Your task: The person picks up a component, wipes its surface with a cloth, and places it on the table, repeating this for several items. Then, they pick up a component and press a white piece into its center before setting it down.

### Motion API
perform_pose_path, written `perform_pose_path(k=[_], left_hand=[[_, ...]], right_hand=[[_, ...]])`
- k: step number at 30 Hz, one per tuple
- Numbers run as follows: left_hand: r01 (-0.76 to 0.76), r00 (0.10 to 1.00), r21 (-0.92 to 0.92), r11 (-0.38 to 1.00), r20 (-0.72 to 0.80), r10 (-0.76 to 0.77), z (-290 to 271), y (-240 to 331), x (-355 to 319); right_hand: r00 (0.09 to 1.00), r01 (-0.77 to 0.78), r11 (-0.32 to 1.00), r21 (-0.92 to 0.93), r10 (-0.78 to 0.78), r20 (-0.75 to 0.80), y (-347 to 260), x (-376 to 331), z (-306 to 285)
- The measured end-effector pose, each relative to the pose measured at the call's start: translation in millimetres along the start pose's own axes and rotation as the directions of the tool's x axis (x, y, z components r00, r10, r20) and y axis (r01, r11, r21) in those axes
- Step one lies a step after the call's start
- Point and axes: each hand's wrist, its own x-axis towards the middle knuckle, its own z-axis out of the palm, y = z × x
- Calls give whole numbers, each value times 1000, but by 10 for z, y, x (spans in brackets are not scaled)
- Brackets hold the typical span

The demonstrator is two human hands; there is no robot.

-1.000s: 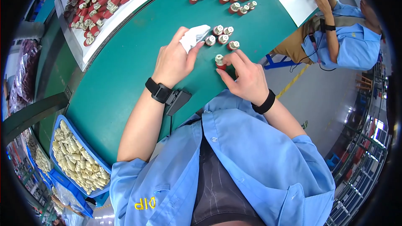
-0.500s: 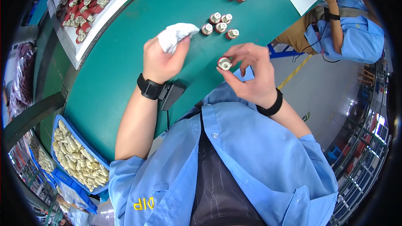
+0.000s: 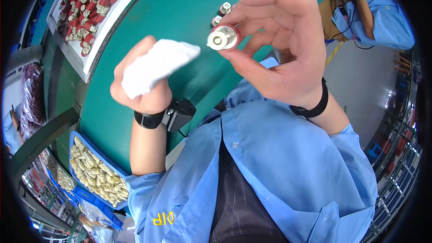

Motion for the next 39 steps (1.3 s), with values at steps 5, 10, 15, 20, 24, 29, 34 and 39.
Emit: perform_pose_path(k=[5,10,15,20,24,29,34,39], left_hand=[[-468,840,31,883,326,434,51,118,206],[-547,758,113,830,488,433,-19,177,254],[-574,758,175,800,485,437,-16,199,238],[-551,758,113,827,482,439,-14,235,259],[-625,736,201,754,474,484,-120,147,379],[-644,715,232,729,520,466,-170,247,468],[-645,711,371,668,611,347,-151,246,499],[-572,741,236,786,560,371,-39,374,435]], right_hand=[[993,-102,995,21,103,-52,-57,-30,34],[996,-68,997,30,69,-53,-21,-44,70],[999,-26,997,-68,23,-34,-11,-25,62],[998,-68,995,-75,68,-11,-52,-27,89],[998,-58,996,-62,57,-29,64,-23,43],[997,-81,985,-153,81,-7,65,-48,50],[998,-70,989,-130,70,-6,65,-46,56],[993,-117,988,-96,116,-20,99,-86,90]])
